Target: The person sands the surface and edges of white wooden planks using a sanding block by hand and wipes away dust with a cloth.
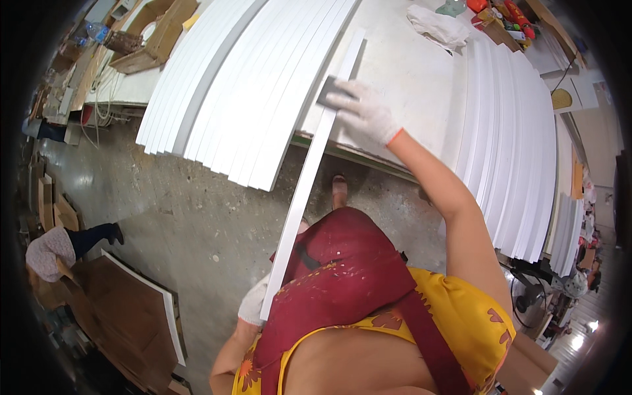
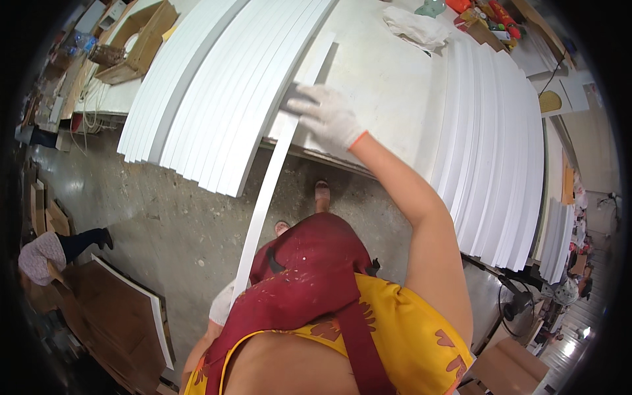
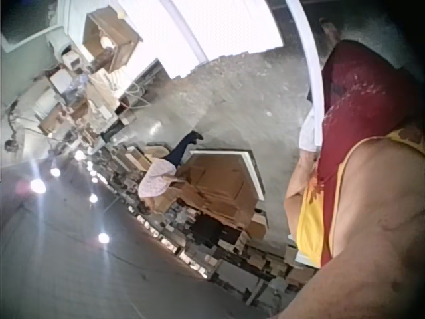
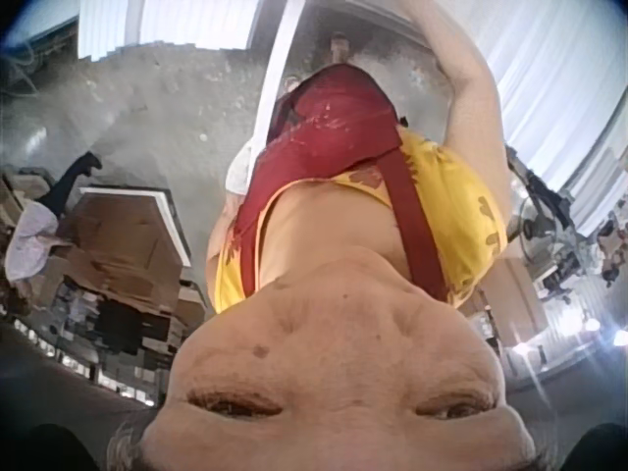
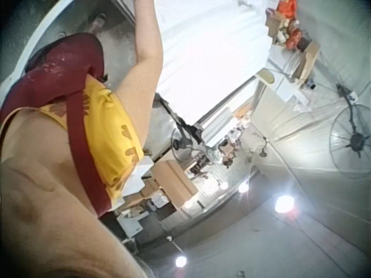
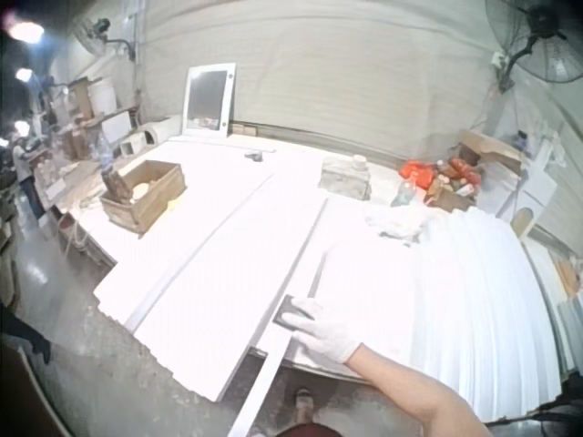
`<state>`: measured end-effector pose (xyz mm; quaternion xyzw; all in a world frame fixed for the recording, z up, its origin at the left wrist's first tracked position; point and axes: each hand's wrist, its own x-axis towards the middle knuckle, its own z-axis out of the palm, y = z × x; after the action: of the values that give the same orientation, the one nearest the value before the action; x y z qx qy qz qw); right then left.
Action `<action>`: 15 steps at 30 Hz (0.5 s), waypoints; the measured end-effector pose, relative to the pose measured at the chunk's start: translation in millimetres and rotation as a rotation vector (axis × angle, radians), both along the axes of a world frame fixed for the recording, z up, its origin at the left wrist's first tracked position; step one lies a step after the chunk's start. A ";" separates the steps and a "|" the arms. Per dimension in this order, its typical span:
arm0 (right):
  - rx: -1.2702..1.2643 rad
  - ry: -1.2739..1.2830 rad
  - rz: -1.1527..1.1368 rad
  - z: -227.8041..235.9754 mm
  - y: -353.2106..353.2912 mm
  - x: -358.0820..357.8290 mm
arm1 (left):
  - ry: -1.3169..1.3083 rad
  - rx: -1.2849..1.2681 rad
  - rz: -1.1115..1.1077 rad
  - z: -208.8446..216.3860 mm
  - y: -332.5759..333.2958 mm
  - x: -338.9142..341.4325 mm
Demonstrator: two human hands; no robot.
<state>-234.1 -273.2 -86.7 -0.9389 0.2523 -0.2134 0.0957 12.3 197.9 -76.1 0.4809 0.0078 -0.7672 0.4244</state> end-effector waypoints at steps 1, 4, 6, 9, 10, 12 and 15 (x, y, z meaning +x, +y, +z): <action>-0.015 -0.002 -0.065 -10.1 -29.4 -1.2 | -0.012 0.033 0.006 0.3 2.9 -1.5; 0.019 0.050 -0.284 -18.3 -114.5 6.7 | 0.002 0.075 0.078 -20.8 19.6 -3.7; 0.028 0.108 -0.433 -23.3 -162.7 9.4 | -0.049 0.121 0.072 -7.1 1.0 -9.9; 0.096 0.264 -0.638 -21.4 -230.4 7.7 | -0.049 0.134 0.040 -17.2 7.6 -4.2; 0.206 0.379 -0.701 -17.7 -251.6 6.4 | -0.022 0.124 0.042 -16.1 4.7 -5.1; 0.314 0.331 -0.738 -26.1 -285.2 -5.7 | -0.076 0.162 0.009 -25.3 1.5 -3.2; 0.176 -0.084 -0.638 -52.3 -289.3 -37.1 | 0.042 0.103 -0.028 -52.5 -3.9 8.4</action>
<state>-271.2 -562.5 -139.0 -0.7910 0.5470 -0.2485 0.1153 20.7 194.0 -128.7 0.4857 0.0495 -0.7817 0.3880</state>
